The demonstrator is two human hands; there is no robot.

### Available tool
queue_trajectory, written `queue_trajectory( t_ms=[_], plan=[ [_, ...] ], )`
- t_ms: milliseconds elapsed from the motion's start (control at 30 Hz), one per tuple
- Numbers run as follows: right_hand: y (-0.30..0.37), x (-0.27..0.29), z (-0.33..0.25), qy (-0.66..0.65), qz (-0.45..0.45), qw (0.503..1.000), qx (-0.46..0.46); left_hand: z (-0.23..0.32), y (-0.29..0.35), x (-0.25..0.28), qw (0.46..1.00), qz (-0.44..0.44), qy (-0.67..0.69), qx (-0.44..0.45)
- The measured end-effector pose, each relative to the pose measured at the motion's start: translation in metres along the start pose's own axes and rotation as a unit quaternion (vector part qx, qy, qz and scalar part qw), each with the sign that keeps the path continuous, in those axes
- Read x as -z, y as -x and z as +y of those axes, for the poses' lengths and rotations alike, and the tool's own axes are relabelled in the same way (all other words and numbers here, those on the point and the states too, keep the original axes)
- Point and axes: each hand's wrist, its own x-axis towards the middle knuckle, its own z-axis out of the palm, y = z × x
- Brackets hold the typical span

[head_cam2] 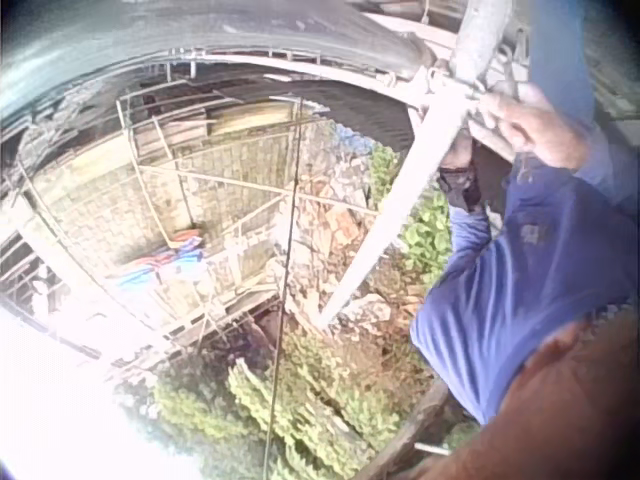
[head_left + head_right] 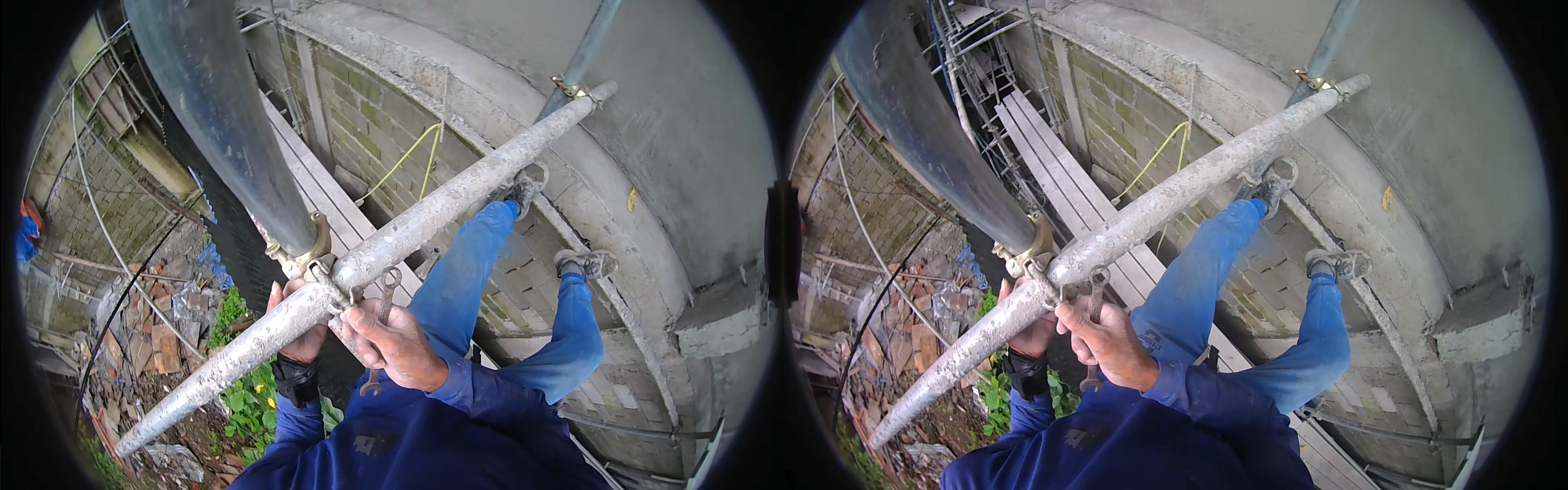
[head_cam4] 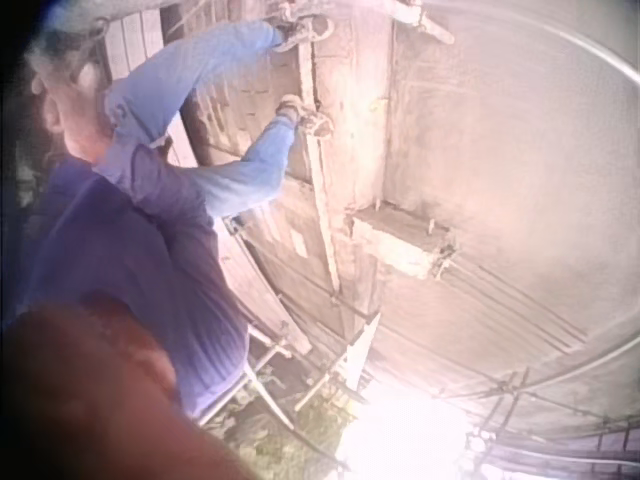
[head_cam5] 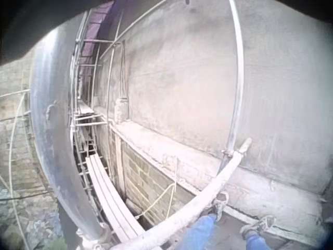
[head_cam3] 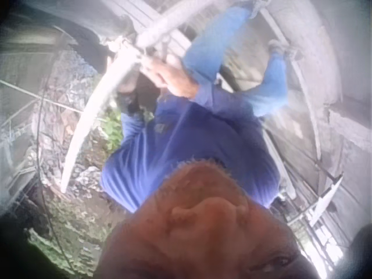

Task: The person uses a wrench to tighten the nuts on a metal scaffold clamp, securing a horizontal pole to a vertical pole. The person is standing on wooden planks attached to the scaffolding structure.

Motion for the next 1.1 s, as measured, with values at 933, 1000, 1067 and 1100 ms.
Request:
queue_trajectory(
  t_ms=[933,1000,1067,1100],
  plan=[
    [0.031,0.095,-0.136,0.254,0.069,0.926,0.27,-0.12,-0.015,-0.008,0.94,-0.072,-0.261,0.207],
    [0.022,0.091,-0.106,0.243,0.034,0.937,0.249,-0.133,-0.026,-0.009,0.937,-0.077,-0.266,0.213],
    [0.004,0.074,-0.048,0.212,-0.042,0.956,0.198,-0.147,-0.039,-0.015,0.936,-0.071,-0.281,0.201],
    [0.0,0.071,-0.024,0.193,-0.075,0.962,0.177,-0.153,-0.041,-0.022,0.939,-0.074,-0.279,0.187]
  ],
)
